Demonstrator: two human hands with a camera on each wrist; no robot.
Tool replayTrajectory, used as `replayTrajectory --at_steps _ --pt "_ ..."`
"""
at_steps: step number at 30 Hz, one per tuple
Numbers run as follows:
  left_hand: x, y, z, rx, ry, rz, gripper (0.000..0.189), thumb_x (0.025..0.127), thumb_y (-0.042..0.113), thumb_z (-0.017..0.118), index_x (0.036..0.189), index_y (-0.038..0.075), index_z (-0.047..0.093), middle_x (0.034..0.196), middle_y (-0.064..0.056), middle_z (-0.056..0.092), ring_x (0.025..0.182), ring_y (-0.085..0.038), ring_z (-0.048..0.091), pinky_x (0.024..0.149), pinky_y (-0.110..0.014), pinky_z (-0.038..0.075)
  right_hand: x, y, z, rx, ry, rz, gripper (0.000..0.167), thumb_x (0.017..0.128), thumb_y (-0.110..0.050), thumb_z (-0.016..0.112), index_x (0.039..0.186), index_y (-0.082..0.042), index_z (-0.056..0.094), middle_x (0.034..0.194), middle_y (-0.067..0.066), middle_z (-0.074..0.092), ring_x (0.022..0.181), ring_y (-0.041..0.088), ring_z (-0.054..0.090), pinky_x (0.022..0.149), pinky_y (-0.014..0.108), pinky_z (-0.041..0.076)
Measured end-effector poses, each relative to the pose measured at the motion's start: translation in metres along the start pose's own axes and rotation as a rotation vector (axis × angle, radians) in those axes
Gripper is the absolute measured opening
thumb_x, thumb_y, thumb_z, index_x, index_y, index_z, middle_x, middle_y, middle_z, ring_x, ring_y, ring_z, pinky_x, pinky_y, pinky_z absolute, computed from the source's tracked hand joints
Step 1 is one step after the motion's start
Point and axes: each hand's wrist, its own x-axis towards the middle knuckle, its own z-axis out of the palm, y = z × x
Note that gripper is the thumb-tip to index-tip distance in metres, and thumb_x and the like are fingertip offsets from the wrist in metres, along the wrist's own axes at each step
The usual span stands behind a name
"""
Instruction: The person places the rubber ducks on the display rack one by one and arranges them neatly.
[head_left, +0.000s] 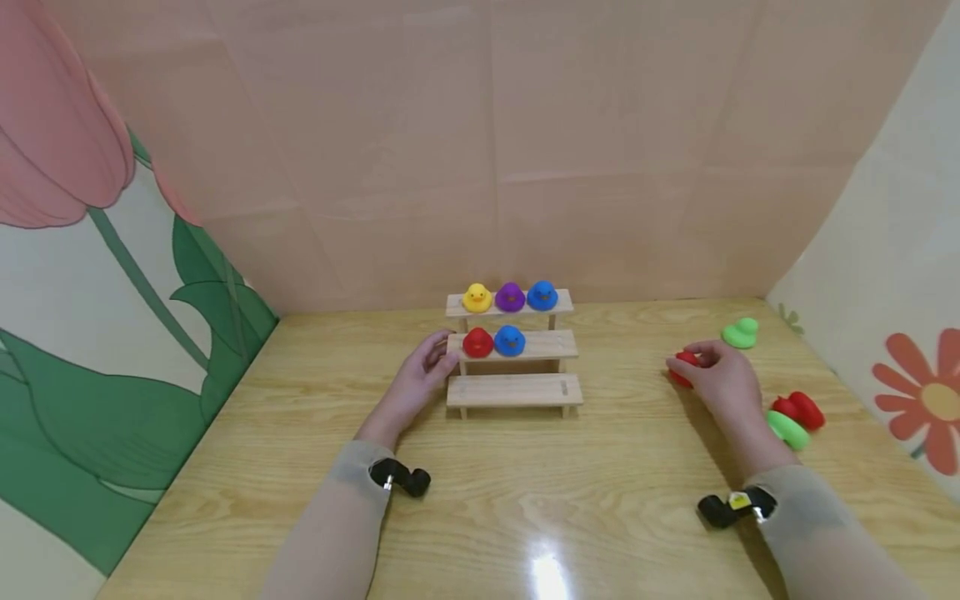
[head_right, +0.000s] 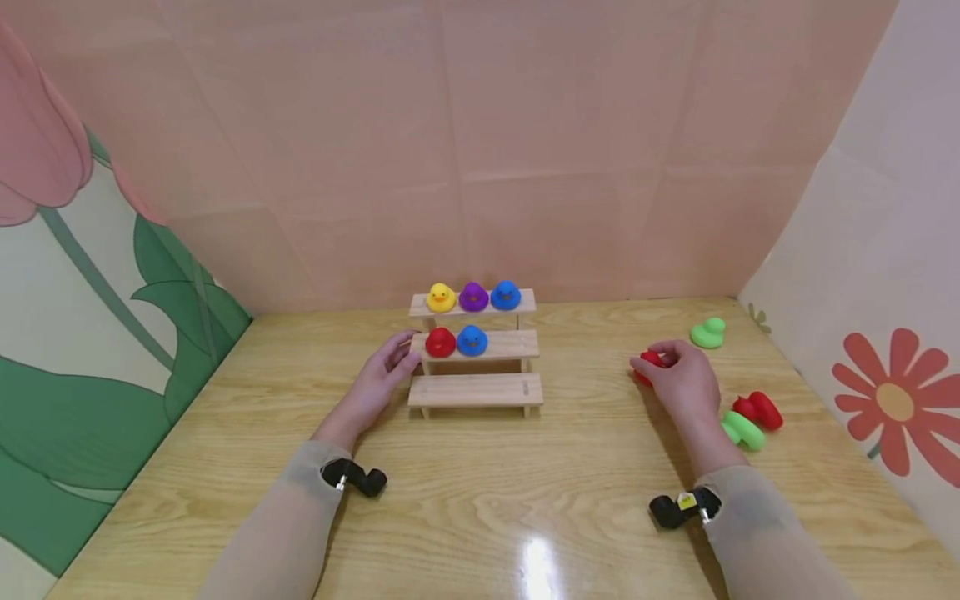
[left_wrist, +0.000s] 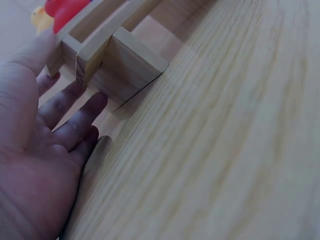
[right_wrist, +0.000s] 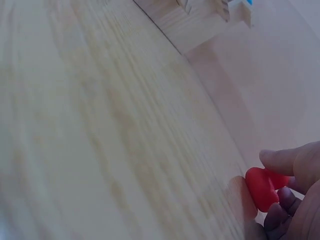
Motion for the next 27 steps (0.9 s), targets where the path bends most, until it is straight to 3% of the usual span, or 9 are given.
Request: replayTrajectory --at_steps 9,18,22,27 --pt "0.0004 0.0007 0.0011 -0.006 -0.004 -0.002 0.070 0.110 0.050 0.068 0.168 0.017 0.045 0.159 -0.014 0.060 0.142 -0.031 0.060 0.123 -0.053 0.044 0.0010 0.0007 0.0026 0.043 -0.008 -0.022 0.057 0.107 -0.038 0.075 0.149 -0.001 0.062 0.137 0.024 0.063 0.118 0.040 0.058 0.082 0.032 0.046" --pt "-0.0008 0.0008 0.0001 0.008 0.000 -0.010 0.071 0.109 0.054 0.068 0.168 0.021 0.046 0.160 -0.013 0.058 0.143 -0.030 0.060 0.123 -0.053 0.044 0.0022 0.0018 0.0034 0.063 -0.005 -0.069 0.054 0.108 -0.032 0.074 0.150 0.000 0.062 0.137 0.025 0.063 0.115 0.037 0.057 0.082 0.033 0.044" --pt "-0.0004 0.0012 0.0002 0.000 0.002 -0.012 0.068 0.109 0.055 0.068 0.166 0.025 0.047 0.159 -0.011 0.059 0.143 -0.030 0.059 0.124 -0.053 0.044 0.0035 0.0023 0.0039 0.070 -0.012 -0.084 0.052 0.109 -0.030 0.073 0.151 0.000 0.061 0.141 0.027 0.061 0.120 0.041 0.056 0.084 0.033 0.044" --pt "-0.0001 0.0005 0.0004 -0.006 0.002 -0.013 0.069 0.110 0.053 0.067 0.168 0.023 0.046 0.160 -0.012 0.058 0.145 -0.031 0.058 0.124 -0.053 0.043 0.0053 0.0041 0.0048 0.081 -0.022 -0.108 0.052 0.109 -0.027 0.073 0.152 0.000 0.060 0.145 0.030 0.060 0.125 0.044 0.055 0.087 0.033 0.043"
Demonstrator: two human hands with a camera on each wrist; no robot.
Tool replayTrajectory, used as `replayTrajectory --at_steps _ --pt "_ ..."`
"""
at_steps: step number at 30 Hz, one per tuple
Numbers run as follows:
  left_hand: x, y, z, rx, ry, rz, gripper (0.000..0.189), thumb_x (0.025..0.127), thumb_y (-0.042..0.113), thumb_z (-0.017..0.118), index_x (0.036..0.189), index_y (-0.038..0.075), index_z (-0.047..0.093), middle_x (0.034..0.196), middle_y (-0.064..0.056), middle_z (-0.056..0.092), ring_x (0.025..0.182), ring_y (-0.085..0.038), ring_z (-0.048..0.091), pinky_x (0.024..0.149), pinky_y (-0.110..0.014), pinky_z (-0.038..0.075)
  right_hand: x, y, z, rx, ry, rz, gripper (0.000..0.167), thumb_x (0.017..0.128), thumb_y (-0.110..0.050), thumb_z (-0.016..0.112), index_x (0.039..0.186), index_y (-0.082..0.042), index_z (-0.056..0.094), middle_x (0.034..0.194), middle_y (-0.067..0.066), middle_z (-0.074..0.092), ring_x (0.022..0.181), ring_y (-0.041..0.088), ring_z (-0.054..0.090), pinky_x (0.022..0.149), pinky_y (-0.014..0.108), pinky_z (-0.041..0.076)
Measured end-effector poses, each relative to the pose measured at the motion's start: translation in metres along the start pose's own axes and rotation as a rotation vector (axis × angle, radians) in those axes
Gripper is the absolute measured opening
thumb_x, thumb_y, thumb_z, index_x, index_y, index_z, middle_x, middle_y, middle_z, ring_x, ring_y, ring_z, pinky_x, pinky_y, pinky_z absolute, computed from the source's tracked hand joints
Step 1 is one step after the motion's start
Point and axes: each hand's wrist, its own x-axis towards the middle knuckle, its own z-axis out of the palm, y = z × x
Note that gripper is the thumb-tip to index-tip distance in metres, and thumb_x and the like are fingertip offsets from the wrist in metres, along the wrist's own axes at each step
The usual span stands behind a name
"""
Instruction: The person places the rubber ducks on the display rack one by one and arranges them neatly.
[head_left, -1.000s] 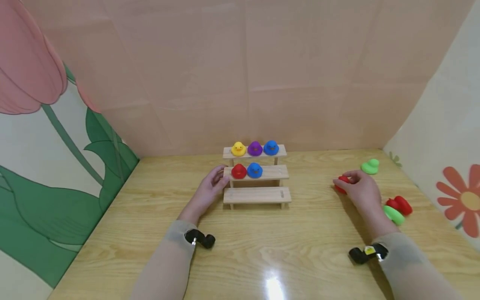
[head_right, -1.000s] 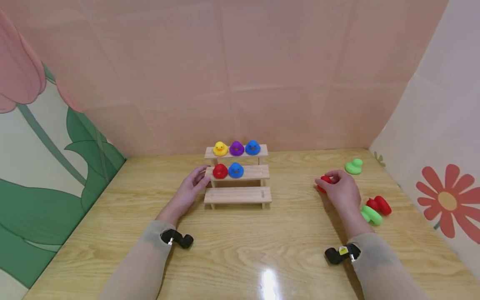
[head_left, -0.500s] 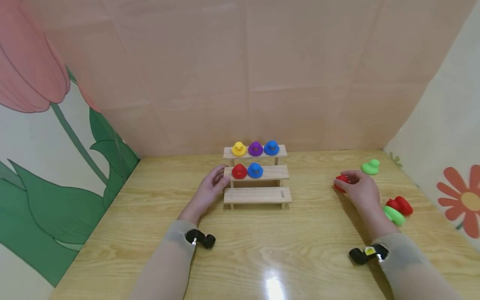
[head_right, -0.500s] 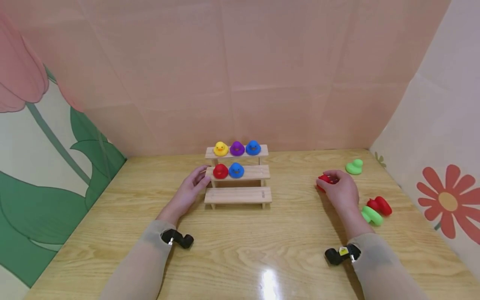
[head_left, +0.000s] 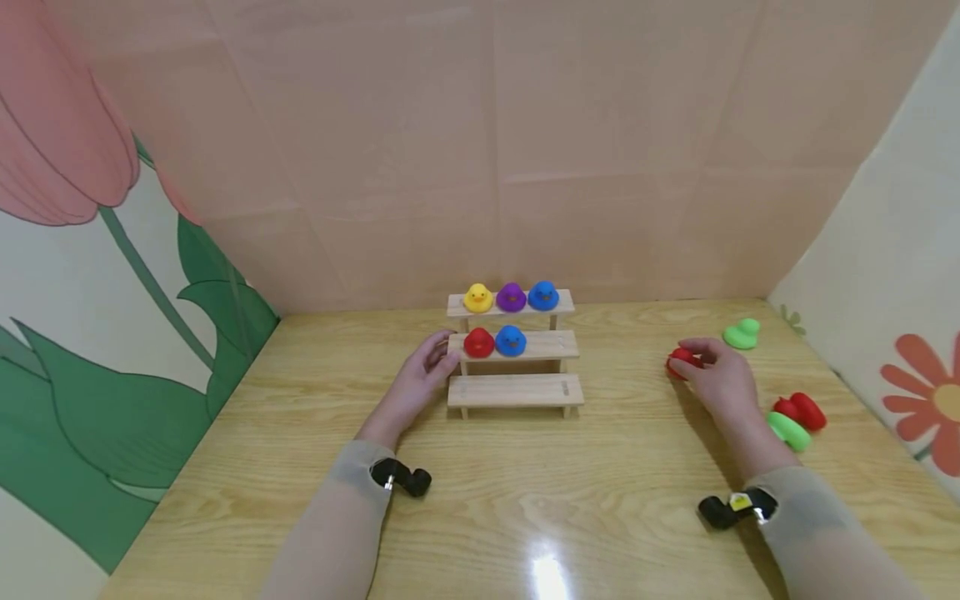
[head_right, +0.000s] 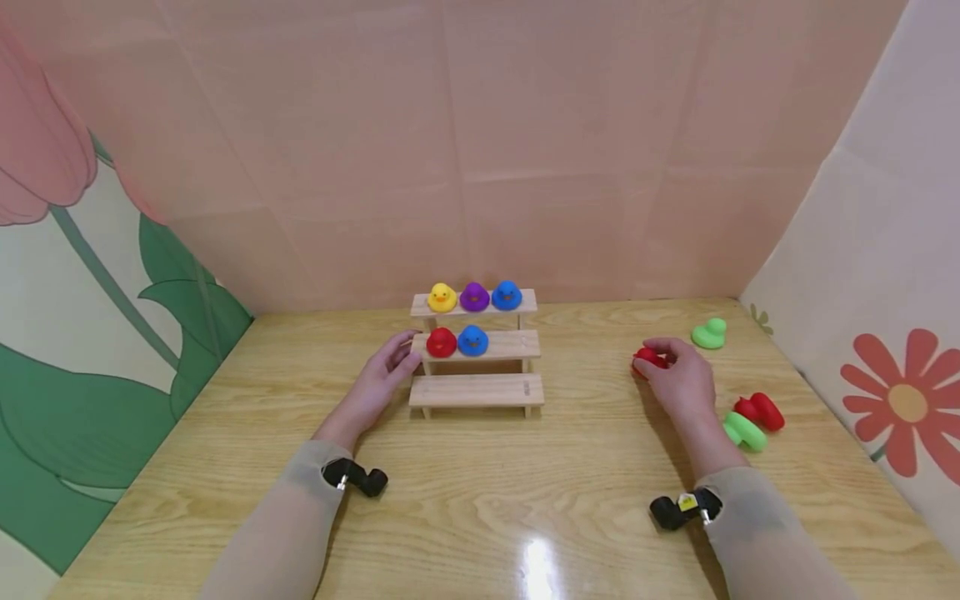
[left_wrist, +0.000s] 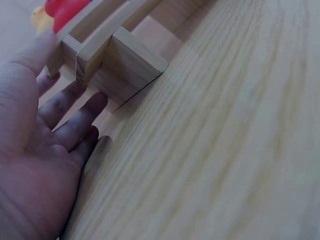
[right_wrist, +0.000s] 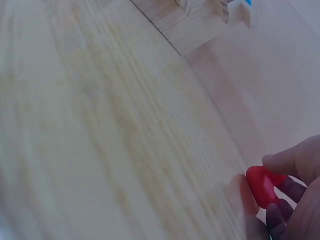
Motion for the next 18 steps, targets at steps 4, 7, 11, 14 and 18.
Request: replayTrajectory --at_steps 4,7,11,14,18 --pt "-0.0002 -0.0006 -0.0002 0.000 -0.001 0.002 0.069 0.110 0.052 0.067 0.168 0.022 0.045 0.160 -0.012 0.058 0.144 -0.031 0.059 0.124 -0.052 0.043 0.0007 0.0012 0.0014 0.014 -0.013 -0.005 0.051 0.110 -0.024 0.072 0.154 -0.001 0.059 0.150 0.030 0.059 0.131 0.046 0.053 0.094 0.039 0.043" --pt "0.0006 -0.0010 0.0001 -0.005 -0.004 0.004 0.070 0.110 0.052 0.068 0.168 0.020 0.045 0.159 -0.013 0.059 0.143 -0.031 0.060 0.123 -0.052 0.044 0.0012 0.0015 0.0014 0.010 -0.021 -0.019 0.050 0.111 -0.022 0.070 0.155 -0.002 0.059 0.153 0.030 0.057 0.135 0.047 0.052 0.096 0.037 0.044" --pt "0.0011 -0.0005 0.0001 -0.014 -0.011 0.004 0.071 0.110 0.051 0.068 0.169 0.019 0.044 0.158 -0.013 0.060 0.141 -0.031 0.061 0.123 -0.053 0.045 0.0010 0.0016 0.0014 0.034 -0.029 -0.049 0.054 0.109 -0.022 0.074 0.156 -0.002 0.058 0.154 0.030 0.057 0.135 0.047 0.053 0.089 0.026 0.043" --pt "0.0009 -0.0001 0.0006 -0.016 -0.012 0.004 0.072 0.110 0.051 0.068 0.169 0.018 0.044 0.159 -0.013 0.059 0.142 -0.031 0.061 0.123 -0.053 0.044 0.0017 0.0024 0.0011 0.049 -0.037 -0.054 0.063 0.106 -0.025 0.079 0.158 -0.001 0.054 0.155 0.034 0.053 0.138 0.051 0.052 0.090 0.029 0.046" --pt "0.0006 0.0004 0.0009 -0.017 -0.013 0.001 0.073 0.110 0.051 0.068 0.170 0.017 0.043 0.159 -0.014 0.059 0.143 -0.031 0.060 0.123 -0.053 0.044 0.0019 0.0034 0.0011 0.046 -0.031 -0.062 0.070 0.103 -0.028 0.082 0.158 0.003 0.051 0.154 0.038 0.051 0.139 0.054 0.050 0.097 0.042 0.047"
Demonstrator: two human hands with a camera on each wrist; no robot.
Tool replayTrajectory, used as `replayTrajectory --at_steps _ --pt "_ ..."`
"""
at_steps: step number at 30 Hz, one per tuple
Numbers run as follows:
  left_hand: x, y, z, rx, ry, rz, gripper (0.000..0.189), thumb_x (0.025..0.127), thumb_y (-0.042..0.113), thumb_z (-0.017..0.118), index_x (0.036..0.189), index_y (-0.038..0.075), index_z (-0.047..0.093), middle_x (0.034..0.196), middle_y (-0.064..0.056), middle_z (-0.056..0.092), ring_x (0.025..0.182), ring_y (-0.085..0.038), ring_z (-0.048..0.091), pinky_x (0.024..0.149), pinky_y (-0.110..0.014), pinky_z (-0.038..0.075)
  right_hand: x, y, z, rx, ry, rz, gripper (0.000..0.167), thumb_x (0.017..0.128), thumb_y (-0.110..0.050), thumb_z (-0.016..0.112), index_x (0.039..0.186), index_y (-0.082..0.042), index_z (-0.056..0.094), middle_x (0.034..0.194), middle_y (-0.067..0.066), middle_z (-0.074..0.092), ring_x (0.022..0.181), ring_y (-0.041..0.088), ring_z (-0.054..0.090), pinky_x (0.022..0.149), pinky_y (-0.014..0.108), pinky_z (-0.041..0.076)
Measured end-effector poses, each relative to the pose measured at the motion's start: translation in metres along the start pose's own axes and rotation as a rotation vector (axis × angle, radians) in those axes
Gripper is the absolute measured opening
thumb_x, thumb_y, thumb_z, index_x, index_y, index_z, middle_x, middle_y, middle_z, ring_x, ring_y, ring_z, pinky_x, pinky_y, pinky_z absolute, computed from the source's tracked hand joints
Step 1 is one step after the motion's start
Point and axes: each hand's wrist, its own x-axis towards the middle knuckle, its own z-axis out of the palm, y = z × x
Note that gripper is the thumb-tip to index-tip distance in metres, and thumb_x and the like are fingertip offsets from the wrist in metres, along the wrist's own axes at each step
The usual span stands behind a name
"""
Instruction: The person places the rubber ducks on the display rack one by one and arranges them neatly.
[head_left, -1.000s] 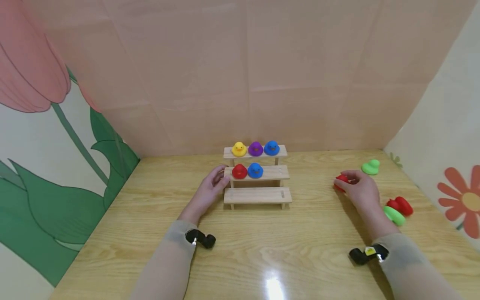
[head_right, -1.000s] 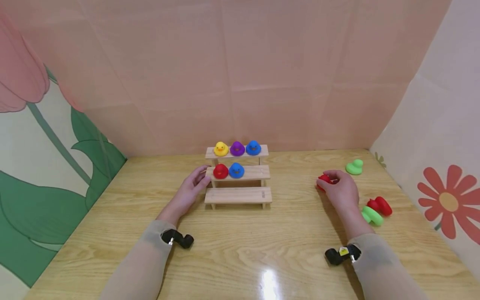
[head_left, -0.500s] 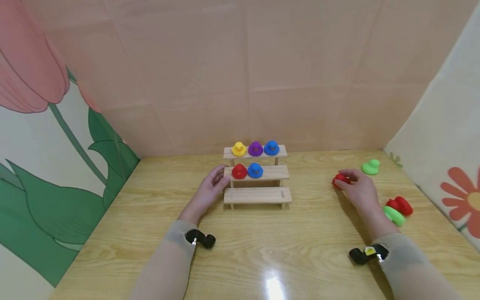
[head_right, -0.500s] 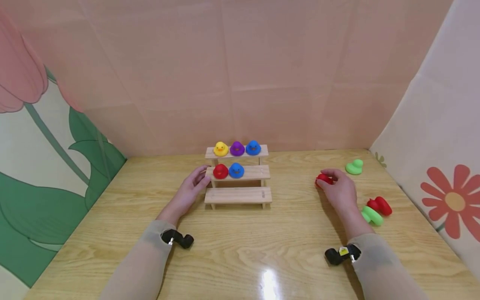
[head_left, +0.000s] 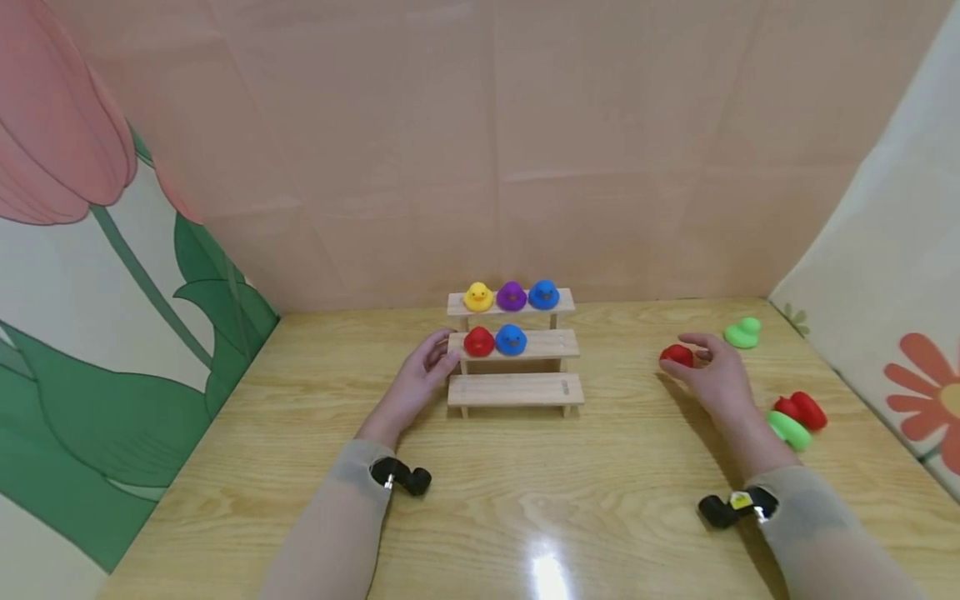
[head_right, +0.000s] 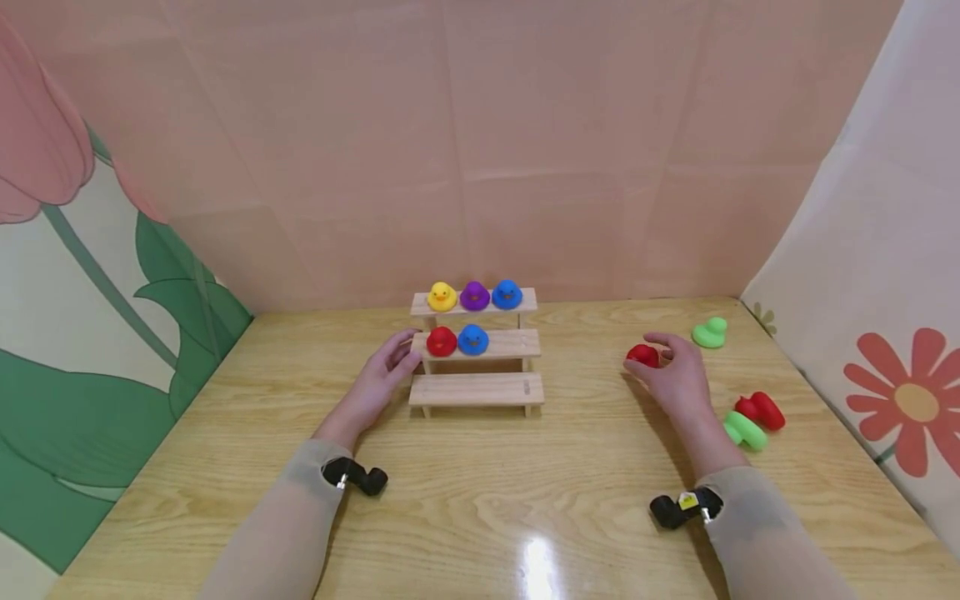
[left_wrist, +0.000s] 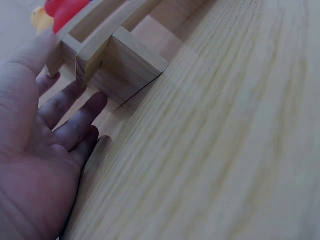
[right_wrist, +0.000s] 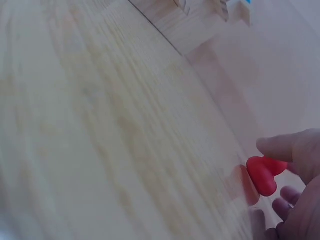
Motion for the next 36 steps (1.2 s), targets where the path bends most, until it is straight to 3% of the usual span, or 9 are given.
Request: replayTrajectory --at_steps 5,14,18,26,29,36 --pt "-0.001 0.002 0.000 0.011 0.001 -0.001 0.070 0.110 0.051 0.067 0.169 0.020 0.044 0.161 -0.014 0.057 0.145 -0.031 0.058 0.124 -0.053 0.043 -0.001 0.001 0.000 -0.065 0.009 -0.024 0.069 0.105 -0.031 0.080 0.154 0.008 0.053 0.148 0.036 0.057 0.130 0.050 0.056 0.092 0.035 0.046" --pt "-0.003 0.003 -0.003 0.020 0.013 0.000 0.068 0.111 0.049 0.066 0.169 0.020 0.044 0.163 -0.015 0.056 0.147 -0.032 0.056 0.125 -0.053 0.042 -0.002 -0.002 0.005 -0.118 0.032 -0.036 0.065 0.107 -0.034 0.076 0.151 0.009 0.053 0.141 0.034 0.060 0.122 0.048 0.058 0.091 0.038 0.046" --pt "-0.002 0.001 -0.003 0.016 0.012 -0.003 0.072 0.111 0.050 0.066 0.170 0.018 0.042 0.163 -0.015 0.056 0.146 -0.032 0.056 0.124 -0.053 0.043 -0.003 -0.004 0.005 -0.097 0.039 -0.030 0.064 0.107 -0.032 0.076 0.151 0.009 0.053 0.143 0.034 0.060 0.125 0.048 0.058 0.093 0.039 0.047" --pt "-0.003 0.002 -0.003 0.018 0.005 -0.001 0.075 0.110 0.052 0.067 0.171 0.017 0.041 0.162 -0.014 0.057 0.146 -0.032 0.056 0.125 -0.053 0.042 -0.004 -0.005 0.003 0.003 0.008 0.023 0.071 0.107 -0.039 0.076 0.158 0.003 0.048 0.158 0.031 0.050 0.137 0.049 0.053 0.087 0.022 0.042" --pt "-0.003 0.001 -0.004 0.018 0.005 -0.002 0.072 0.110 0.052 0.067 0.169 0.019 0.044 0.160 -0.013 0.058 0.146 -0.031 0.056 0.124 -0.052 0.043 -0.003 -0.006 0.004 0.041 0.017 0.017 0.071 0.106 -0.041 0.077 0.157 0.000 0.048 0.160 0.029 0.049 0.138 0.048 0.052 0.092 0.026 0.044" --pt "-0.001 -0.001 -0.004 0.012 0.007 0.006 0.065 0.111 0.049 0.067 0.167 0.022 0.047 0.160 -0.016 0.058 0.145 -0.033 0.057 0.124 -0.054 0.042 -0.003 -0.015 0.011 0.112 0.075 -0.032 0.066 0.106 -0.040 0.078 0.153 -0.003 0.051 0.151 0.021 0.056 0.144 0.040 0.049 0.117 0.053 0.044"
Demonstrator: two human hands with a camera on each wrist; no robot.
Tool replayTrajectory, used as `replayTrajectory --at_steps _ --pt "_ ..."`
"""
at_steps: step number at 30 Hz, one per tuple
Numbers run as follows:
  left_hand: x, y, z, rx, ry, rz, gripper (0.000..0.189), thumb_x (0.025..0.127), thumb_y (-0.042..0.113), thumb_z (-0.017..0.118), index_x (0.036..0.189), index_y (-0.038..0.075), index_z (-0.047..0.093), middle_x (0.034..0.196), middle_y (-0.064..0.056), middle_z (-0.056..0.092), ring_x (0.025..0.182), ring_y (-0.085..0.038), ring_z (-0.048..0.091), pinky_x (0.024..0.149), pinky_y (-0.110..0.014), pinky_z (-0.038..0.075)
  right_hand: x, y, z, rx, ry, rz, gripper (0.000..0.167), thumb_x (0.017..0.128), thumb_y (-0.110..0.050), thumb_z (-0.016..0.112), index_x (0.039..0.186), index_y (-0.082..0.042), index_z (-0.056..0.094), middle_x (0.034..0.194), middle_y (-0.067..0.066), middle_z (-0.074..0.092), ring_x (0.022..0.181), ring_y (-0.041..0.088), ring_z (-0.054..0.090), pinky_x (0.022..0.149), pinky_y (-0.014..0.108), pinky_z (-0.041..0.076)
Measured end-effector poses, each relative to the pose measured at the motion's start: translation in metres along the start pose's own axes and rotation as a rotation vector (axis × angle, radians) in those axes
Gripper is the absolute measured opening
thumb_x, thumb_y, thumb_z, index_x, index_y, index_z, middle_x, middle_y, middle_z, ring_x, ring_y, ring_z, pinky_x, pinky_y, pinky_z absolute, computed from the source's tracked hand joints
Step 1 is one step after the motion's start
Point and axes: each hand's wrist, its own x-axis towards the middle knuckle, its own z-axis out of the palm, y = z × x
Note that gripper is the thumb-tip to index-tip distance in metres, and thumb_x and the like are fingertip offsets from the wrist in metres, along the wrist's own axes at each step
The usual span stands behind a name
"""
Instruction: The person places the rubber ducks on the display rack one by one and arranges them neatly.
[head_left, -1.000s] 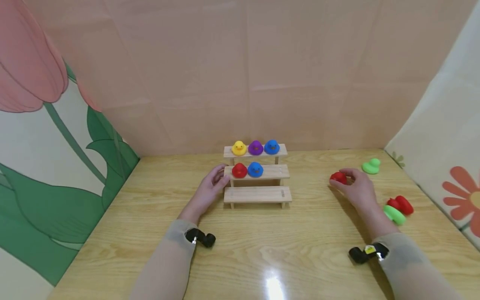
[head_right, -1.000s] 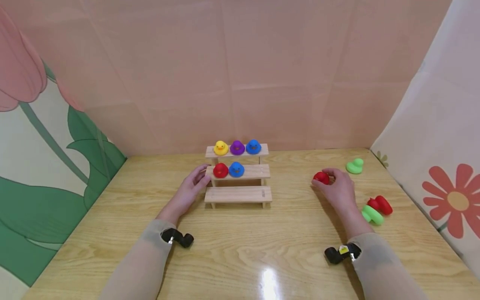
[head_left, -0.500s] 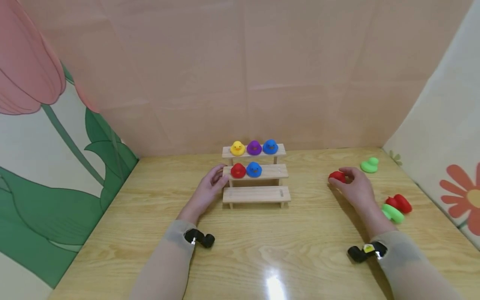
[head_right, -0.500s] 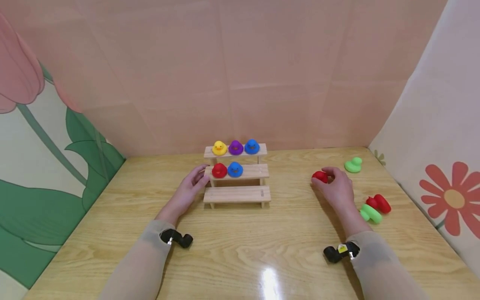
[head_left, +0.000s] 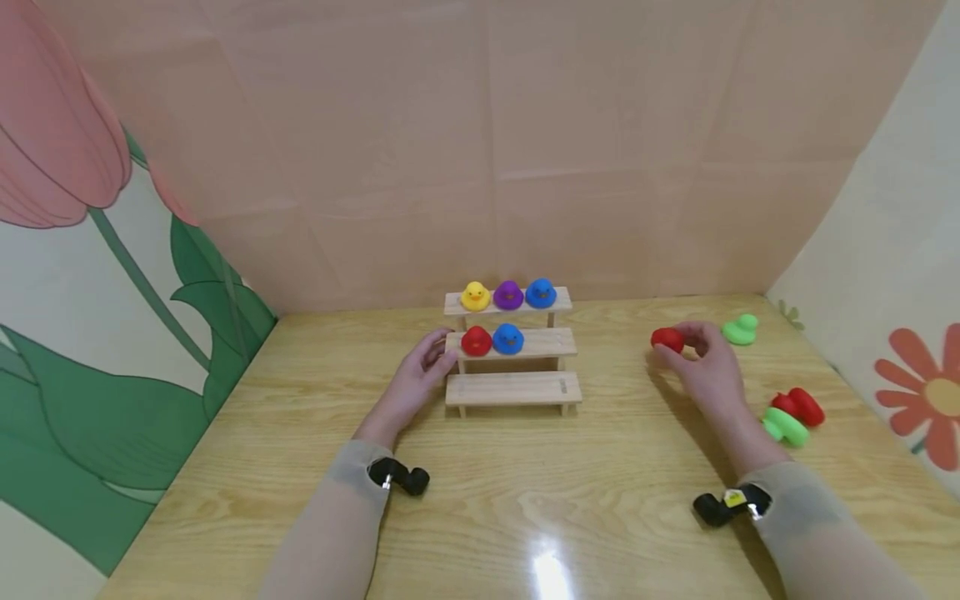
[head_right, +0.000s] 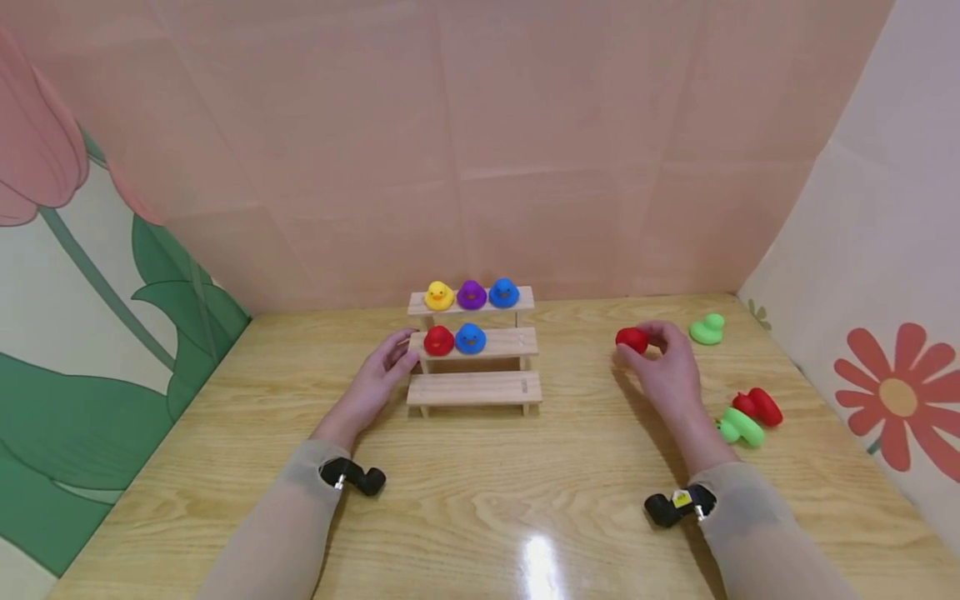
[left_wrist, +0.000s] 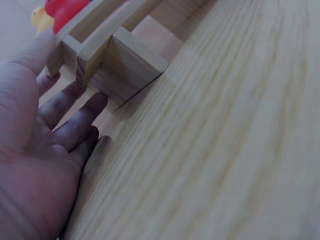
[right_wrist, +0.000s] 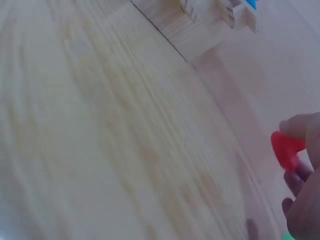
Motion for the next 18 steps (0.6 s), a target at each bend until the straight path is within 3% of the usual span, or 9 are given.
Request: replayTrajectory --at_steps 6,9,15,18 --pt "-0.001 0.000 -0.002 0.003 0.001 0.004 0.066 0.111 0.048 0.067 0.167 0.021 0.047 0.159 -0.017 0.059 0.144 -0.033 0.058 0.124 -0.053 0.043 -0.004 -0.013 0.010 0.043 0.039 -0.090 0.060 0.105 -0.035 0.080 0.150 -0.002 0.057 0.145 0.016 0.059 0.136 0.033 0.054 0.116 0.050 0.044" --pt "-0.002 0.000 -0.002 0.009 0.002 -0.001 0.067 0.110 0.051 0.067 0.167 0.021 0.046 0.158 -0.015 0.060 0.144 -0.032 0.058 0.124 -0.053 0.043 -0.006 -0.021 0.016 0.057 0.039 -0.146 0.054 0.104 -0.028 0.081 0.147 -0.001 0.060 0.142 0.014 0.061 0.129 0.021 0.057 0.116 0.045 0.045" --pt "-0.003 0.000 -0.003 0.013 0.001 -0.011 0.071 0.109 0.056 0.067 0.168 0.022 0.045 0.159 -0.013 0.059 0.146 -0.032 0.056 0.125 -0.054 0.042 -0.009 -0.033 0.025 0.089 -0.031 -0.238 0.051 0.105 -0.019 0.081 0.149 -0.002 0.061 0.143 0.014 0.061 0.126 0.006 0.059 0.122 0.052 0.044" --pt "-0.002 0.000 -0.002 0.010 -0.001 -0.003 0.070 0.109 0.055 0.067 0.168 0.022 0.046 0.159 -0.014 0.059 0.145 -0.032 0.057 0.124 -0.053 0.043 -0.012 -0.038 0.029 0.108 -0.071 -0.278 0.050 0.104 -0.018 0.081 0.148 -0.004 0.062 0.143 0.012 0.061 0.127 0.004 0.059 0.122 0.047 0.045"
